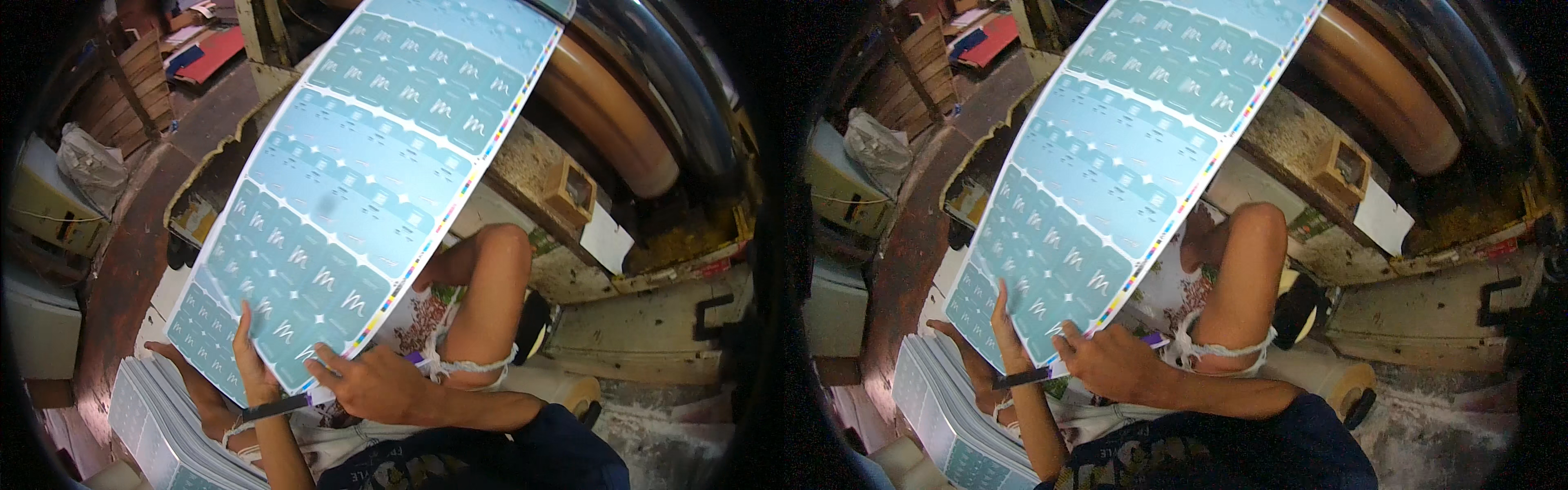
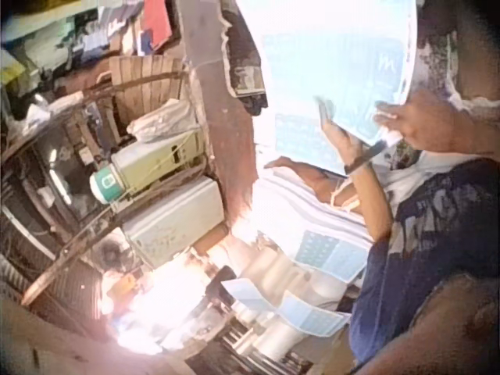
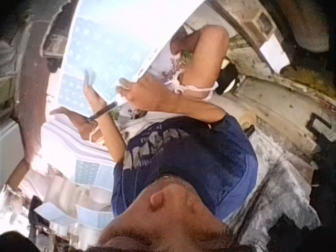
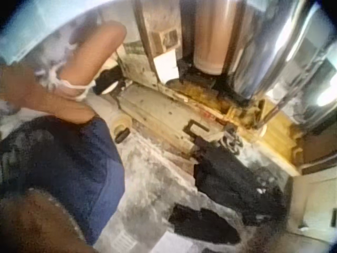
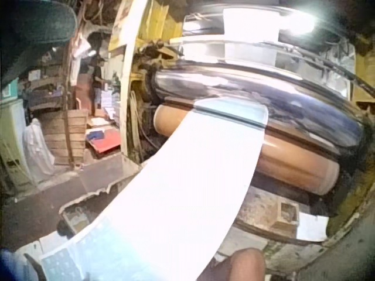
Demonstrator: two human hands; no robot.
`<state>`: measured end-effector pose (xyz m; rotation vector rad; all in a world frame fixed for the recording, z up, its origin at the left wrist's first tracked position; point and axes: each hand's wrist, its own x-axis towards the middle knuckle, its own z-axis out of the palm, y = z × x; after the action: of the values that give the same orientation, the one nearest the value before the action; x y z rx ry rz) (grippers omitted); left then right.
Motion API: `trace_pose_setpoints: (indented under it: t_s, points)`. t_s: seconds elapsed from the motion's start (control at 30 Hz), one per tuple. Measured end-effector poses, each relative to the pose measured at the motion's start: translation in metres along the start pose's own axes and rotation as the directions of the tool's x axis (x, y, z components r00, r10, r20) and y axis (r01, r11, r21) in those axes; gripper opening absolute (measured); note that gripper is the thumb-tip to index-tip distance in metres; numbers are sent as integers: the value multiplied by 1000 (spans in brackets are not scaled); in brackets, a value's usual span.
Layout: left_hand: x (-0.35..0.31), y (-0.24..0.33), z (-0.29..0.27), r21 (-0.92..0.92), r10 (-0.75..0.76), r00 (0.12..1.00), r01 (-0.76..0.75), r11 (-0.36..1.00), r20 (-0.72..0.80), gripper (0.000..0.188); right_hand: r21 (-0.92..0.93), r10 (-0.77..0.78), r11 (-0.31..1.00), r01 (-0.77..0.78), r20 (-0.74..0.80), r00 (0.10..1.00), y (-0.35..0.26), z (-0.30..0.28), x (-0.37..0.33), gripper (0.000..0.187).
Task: The person cuts sections from printed paper sheets emerging from a machine using a blade, then places the cut sheets onto a stack by hand.
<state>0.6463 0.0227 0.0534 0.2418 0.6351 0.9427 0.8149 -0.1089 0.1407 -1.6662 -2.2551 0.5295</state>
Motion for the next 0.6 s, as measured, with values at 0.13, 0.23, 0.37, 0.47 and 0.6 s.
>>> trace_pose_setpoints:
  t_s: [0.13,0.23,0.37,0.47,0.6]
  points:
    - [-2,-45,36,435,118,971,-17,900,-208,55,189,-22,982,17,25,999,52,-20,-48,51]
    - [24,-64,49,462,185,962,-75,884,-199,60,452,-26,891,49,-57,998,118,-28,-49,50]
    - [63,-101,22,575,351,911,-171,800,-216,63,700,201,661,-269,181,963,200,-88,-41,48]
    - [80,-119,48,585,318,942,-196,787,-111,59,719,340,642,-265,43,940,238,-109,-45,45]
    - [97,-131,91,654,452,872,-232,720,-188,61,690,411,701,-180,-185,893,267,-149,-48,39]
